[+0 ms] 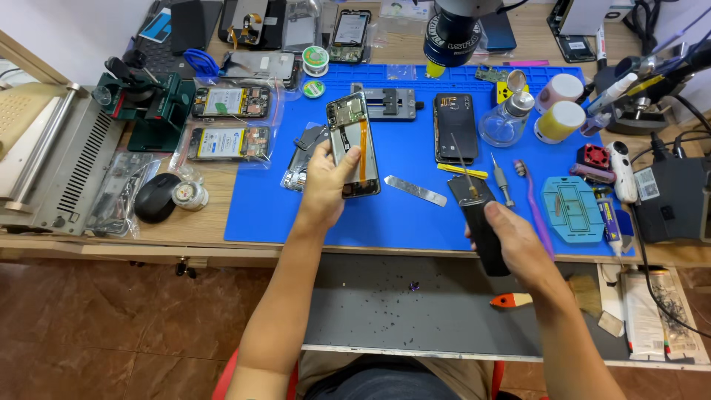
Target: The person disassembles a smartphone on a blue mat, using a screwdriver to remove screws and a metal prying tool to separate the screen from the frame. They carefully lift the display assembly and set it aside, exposing the internal components.
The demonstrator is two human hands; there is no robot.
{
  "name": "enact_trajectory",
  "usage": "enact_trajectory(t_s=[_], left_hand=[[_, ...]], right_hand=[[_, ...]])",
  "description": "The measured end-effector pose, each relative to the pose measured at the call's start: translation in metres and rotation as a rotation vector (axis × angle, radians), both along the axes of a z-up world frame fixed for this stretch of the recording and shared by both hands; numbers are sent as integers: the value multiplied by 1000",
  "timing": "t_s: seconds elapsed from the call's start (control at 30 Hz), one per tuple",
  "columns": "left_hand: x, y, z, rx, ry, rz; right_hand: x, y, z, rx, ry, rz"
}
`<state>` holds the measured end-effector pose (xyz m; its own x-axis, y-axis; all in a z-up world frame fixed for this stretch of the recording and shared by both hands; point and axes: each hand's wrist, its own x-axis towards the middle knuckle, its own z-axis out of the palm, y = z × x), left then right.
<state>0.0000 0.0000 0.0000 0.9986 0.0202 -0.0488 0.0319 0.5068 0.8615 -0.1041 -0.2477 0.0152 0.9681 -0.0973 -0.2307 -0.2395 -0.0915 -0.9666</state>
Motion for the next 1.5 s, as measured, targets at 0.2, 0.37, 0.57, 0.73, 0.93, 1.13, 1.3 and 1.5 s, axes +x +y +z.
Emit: enact_trajectory(t_s=[0.2,0.37,0.57,0.73,0.93,1.13,1.3,1.5], left_hand=[[6,-10,9,-413,-40,-74],[19,-10,-4,-526,-1,-166],[27,-6,-12,-731,34,-272],[26,-2,-16,-774,38,-284],[28,0,-19,-783,48,-327],[24,-1,-15,-713,6,-351],[18,-6,-15,-342,-137,-305],[0,-16,3,-95,-139,-153]], right_hand=[[5,27,5,-14,19,201],[9,40,13,-331,78,175],[3,55,20,-553,140,111],[10,59,22,-560,85,106],[14,62,9,-111,12,134],[13,65,-7,148,85,-26],[21,61,-13,-33,-90,96],[43,73,-6,-142,-230,-40]])
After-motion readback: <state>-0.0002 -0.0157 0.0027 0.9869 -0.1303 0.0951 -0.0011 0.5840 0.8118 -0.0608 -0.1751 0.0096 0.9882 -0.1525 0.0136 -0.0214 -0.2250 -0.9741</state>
